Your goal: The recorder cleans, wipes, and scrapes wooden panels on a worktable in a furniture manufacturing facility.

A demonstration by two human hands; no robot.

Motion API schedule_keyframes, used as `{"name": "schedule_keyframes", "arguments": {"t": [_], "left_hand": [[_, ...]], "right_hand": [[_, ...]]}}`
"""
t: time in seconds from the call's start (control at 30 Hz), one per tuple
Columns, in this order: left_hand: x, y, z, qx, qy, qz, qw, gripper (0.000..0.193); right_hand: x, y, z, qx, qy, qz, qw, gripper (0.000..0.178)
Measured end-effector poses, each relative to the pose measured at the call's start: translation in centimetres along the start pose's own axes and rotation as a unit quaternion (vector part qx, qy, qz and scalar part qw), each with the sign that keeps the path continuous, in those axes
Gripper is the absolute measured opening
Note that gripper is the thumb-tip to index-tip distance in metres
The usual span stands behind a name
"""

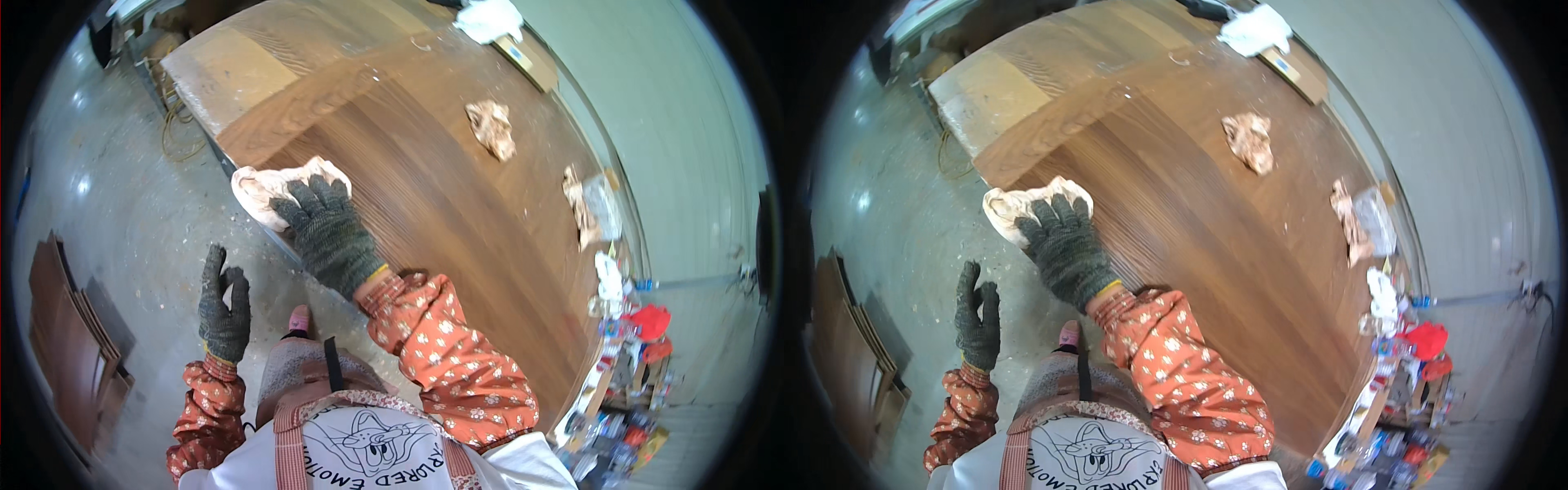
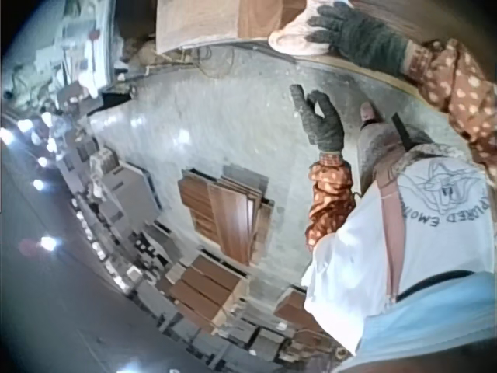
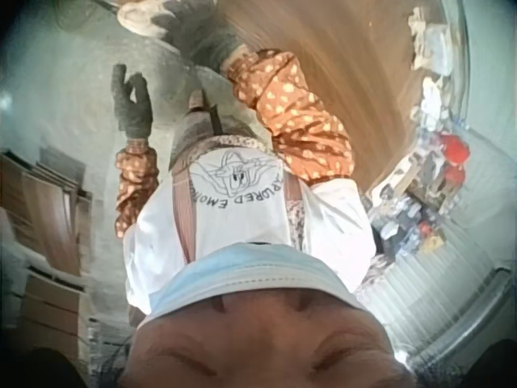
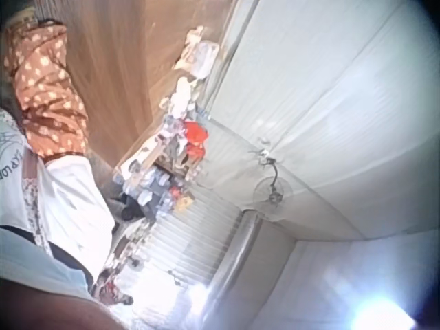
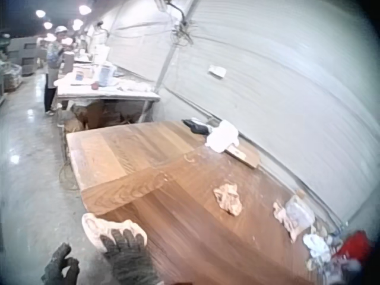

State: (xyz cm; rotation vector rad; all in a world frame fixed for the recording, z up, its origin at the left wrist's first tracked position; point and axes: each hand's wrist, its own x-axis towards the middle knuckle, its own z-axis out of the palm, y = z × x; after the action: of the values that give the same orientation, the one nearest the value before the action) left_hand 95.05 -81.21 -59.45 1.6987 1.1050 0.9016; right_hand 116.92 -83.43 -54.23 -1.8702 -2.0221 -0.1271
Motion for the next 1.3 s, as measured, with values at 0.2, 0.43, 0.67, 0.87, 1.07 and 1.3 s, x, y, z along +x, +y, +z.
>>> {"name": "schedule_keyframes", "arguments": {"t": [0.2,0.43,0.67,0.87,1.07,1.3], "left_hand": [[-0.7,4.2,1.6,-0.076,-0.082,0.116,0.987,0.054],[-4.0,11.4,4.3,0.242,-0.142,0.425,0.861,0.057],[-9.0,16.5,9.2,0.232,-0.240,0.571,0.750,0.055],[-11.5,19.7,9.5,0.250,-0.267,0.646,0.670,0.050],[-14.0,22.2,10.4,0.228,-0.296,0.682,0.628,0.040],[-14.5,23.0,10.6,0.272,-0.263,0.677,0.632,0.038]], "right_hand": [[-13.7,0.3,-6.3,-0.131,-0.008,0.184,0.974,0.058],[-45.0,-0.4,-18.1,-0.222,0.019,0.447,0.866,0.044],[-44.1,-4.4,-20.6,-0.146,0.157,0.489,0.845,0.022],[-34.8,-10.1,-22.8,-0.126,0.044,0.381,0.915,0.026],[-30.8,-12.0,-23.2,0.062,0.093,0.320,0.941,0.035],[-30.2,-12.0,-20.8,-0.023,0.076,0.308,0.948,0.026]]}}
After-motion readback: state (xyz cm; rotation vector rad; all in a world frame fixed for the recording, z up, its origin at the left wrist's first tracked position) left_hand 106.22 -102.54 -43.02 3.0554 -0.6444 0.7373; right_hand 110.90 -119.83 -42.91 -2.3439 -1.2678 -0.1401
